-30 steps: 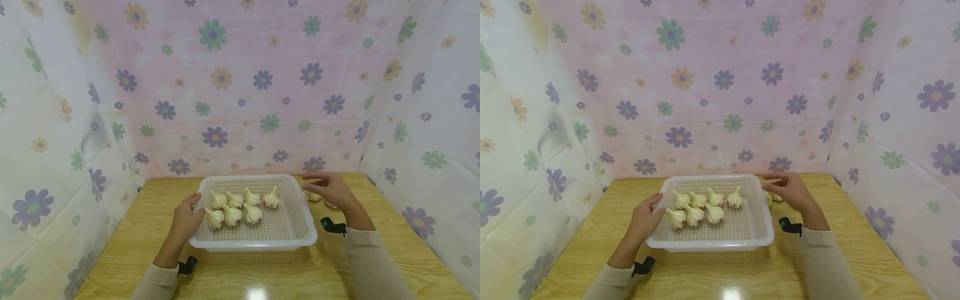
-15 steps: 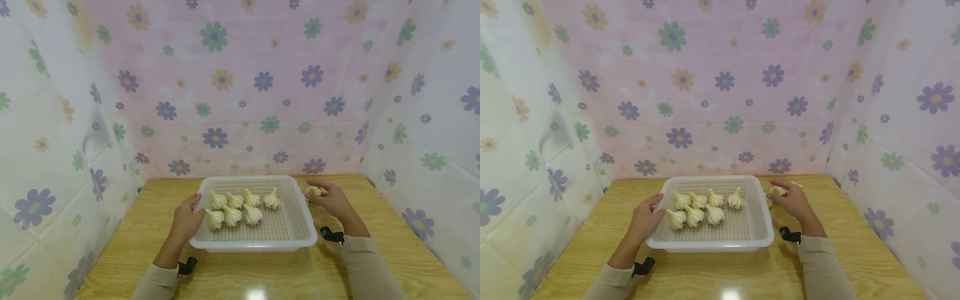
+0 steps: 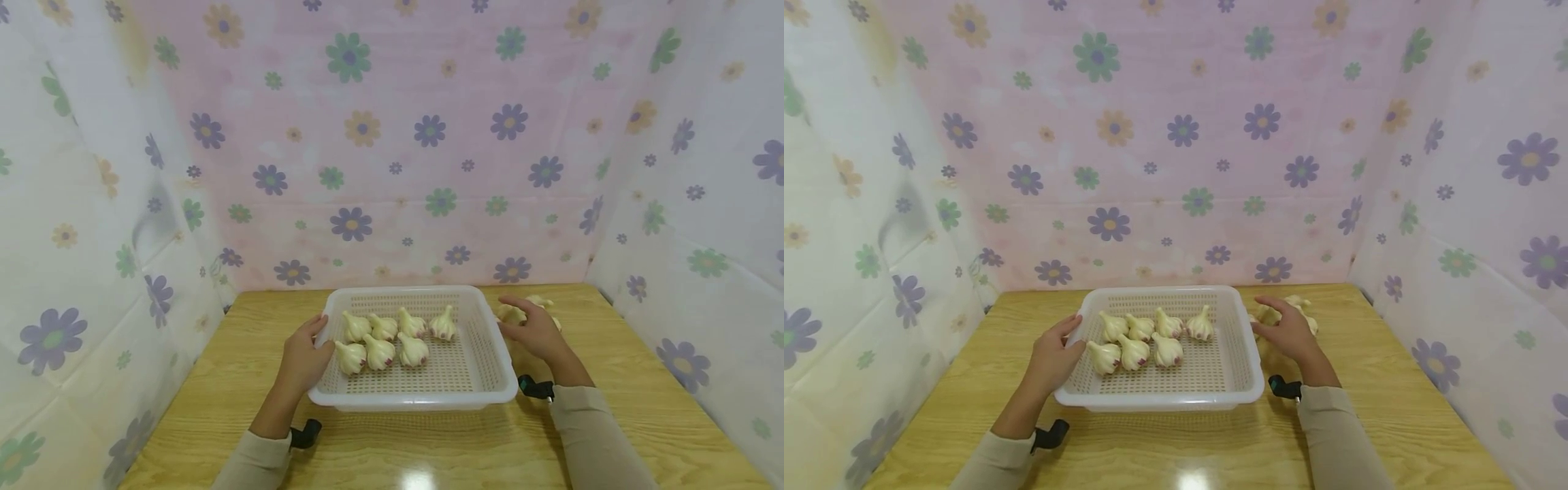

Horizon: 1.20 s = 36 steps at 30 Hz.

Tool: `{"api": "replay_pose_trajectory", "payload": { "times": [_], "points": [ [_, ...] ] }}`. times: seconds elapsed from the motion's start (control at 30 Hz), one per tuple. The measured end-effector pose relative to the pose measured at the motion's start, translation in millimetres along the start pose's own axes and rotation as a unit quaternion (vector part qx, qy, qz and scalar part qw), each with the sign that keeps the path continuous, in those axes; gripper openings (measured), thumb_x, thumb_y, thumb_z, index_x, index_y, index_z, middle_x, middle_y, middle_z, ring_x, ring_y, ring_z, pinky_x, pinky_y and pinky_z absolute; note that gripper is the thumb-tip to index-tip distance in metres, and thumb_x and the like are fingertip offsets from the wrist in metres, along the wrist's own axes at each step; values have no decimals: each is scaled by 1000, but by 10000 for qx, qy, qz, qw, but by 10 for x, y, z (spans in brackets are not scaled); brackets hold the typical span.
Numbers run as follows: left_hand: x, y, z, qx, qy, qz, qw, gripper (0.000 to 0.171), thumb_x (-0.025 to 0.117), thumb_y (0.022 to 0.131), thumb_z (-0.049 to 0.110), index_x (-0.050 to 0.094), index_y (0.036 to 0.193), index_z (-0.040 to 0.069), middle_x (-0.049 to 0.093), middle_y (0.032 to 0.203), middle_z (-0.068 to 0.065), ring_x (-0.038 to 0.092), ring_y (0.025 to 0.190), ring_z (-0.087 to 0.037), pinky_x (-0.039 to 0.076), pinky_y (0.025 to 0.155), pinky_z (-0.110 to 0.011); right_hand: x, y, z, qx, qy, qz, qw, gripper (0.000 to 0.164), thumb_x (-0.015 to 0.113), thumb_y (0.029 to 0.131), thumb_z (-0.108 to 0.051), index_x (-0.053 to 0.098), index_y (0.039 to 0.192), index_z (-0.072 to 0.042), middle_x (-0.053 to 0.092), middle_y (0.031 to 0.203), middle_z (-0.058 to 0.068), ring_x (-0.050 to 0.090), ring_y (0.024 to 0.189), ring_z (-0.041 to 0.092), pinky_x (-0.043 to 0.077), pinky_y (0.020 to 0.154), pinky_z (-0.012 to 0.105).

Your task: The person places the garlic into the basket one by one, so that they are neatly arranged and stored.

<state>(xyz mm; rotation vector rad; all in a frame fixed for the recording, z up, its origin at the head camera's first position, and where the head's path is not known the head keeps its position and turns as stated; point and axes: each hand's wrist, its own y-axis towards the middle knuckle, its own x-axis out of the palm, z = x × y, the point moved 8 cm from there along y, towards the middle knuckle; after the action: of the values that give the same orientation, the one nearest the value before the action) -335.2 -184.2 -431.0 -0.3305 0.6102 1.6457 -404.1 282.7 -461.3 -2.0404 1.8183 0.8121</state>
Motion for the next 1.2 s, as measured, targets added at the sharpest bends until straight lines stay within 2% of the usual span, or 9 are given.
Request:
{"api": "replay_pose_trajectory", "payload": {
  "times": [0.13, 0.2, 0.3, 0.5, 0.53, 0.63, 0.73, 1.0, 1.2],
  "points": [
    [1, -1, 12, 36, -25, -25, 10000, 59, 62, 94, 13, 50, 150, 0, 43, 161, -18, 55, 136, -43, 54, 102, -52, 3, 8, 37, 46, -5, 65, 10000, 72, 76, 94, -38, 46, 156, -17, 50, 153, 20, 36, 41, 9, 46, 44, 31],
    [3, 0, 11, 34, -40, -26, 10000, 59, 63, 94, 14, 51, 150, 0, 43, 161, -17, 55, 136, -43, 54, 102, -52, 15, 11, 60, 93, -30, 68, 9999, 72, 75, 94, -37, 46, 157, -17, 67, 128, 22, 36, 40, 8, 46, 42, 30],
    [5, 3, 3, 14, -44, -9, 10000, 59, 63, 94, 14, 51, 150, 1, 44, 161, -16, 56, 136, -42, 54, 102, -51, 27, 13, 83, 134, -113, 95, 9998, 70, 75, 95, -33, 46, 156, -16, 71, 93, 25, 37, 39, 9, 46, 41, 30],
    [2, -1, -4, 14, -9, -24, 10000, 60, 61, 94, 13, 50, 152, 2, 43, 162, -16, 55, 137, -43, 54, 102, -52, 66, 39, 32, -146, -407, 142, 9990, 62, 74, 95, -25, 52, 150, -7, 47, 156, 23, 38, 41, 12, 46, 45, 30],
    [1, -1, -4, 11, -16, -26, 10000, 60, 61, 95, 13, 50, 152, 2, 43, 162, -16, 55, 137, -43, 54, 102, -52, 80, 47, 24, -213, -447, 140, 9987, 59, 74, 95, -24, 54, 149, -6, 43, 159, 22, 51, 49, 17, 51, 51, 32],
    [1, -1, -6, -4, -54, -20, 10000, 60, 62, 94, 13, 50, 151, 2, 43, 162, -15, 55, 136, -43, 55, 101, -52, 137, 60, -14, -356, -535, 105, 9979, 54, 75, 94, -22, 60, 144, -7, 43, 161, 19, 70, 101, 37, 60, 83, 49],
    [3, -3, -15, -41, -105, -21, 9999, 60, 62, 94, 14, 50, 152, 2, 43, 162, -14, 56, 136, -42, 56, 100, -51, 195, 60, -44, -508, -695, 91, 9962, 49, 76, 92, -21, 65, 139, -10, 44, 160, 21, 39, 146, 51, 42, 109, 69],
    [8, -4, -14, -38, -104, -22, 9999, 59, 62, 94, 14, 50, 151, 2, 44, 162, -15, 56, 135, -42, 55, 100, -51, 254, 34, -142, -909, -1314, 222, 9869, 40, 77, 89, -18, 72, 127, -7, 50, 152, 28, 46, 139, 52, 42, 106, 70],
    [4, 0, -17, -32, -85, -12, 10000, 60, 61, 93, 13, 50, 151, 1, 44, 161, -16, 57, 134, -42, 56, 100, -51, 184, 12, -115, -572, -1373, 289, 9884, 45, 78, 88, -21, 71, 131, -9, 50, 152, 27, 43, 140, 55, 39, 107, 74]
  ]
}}
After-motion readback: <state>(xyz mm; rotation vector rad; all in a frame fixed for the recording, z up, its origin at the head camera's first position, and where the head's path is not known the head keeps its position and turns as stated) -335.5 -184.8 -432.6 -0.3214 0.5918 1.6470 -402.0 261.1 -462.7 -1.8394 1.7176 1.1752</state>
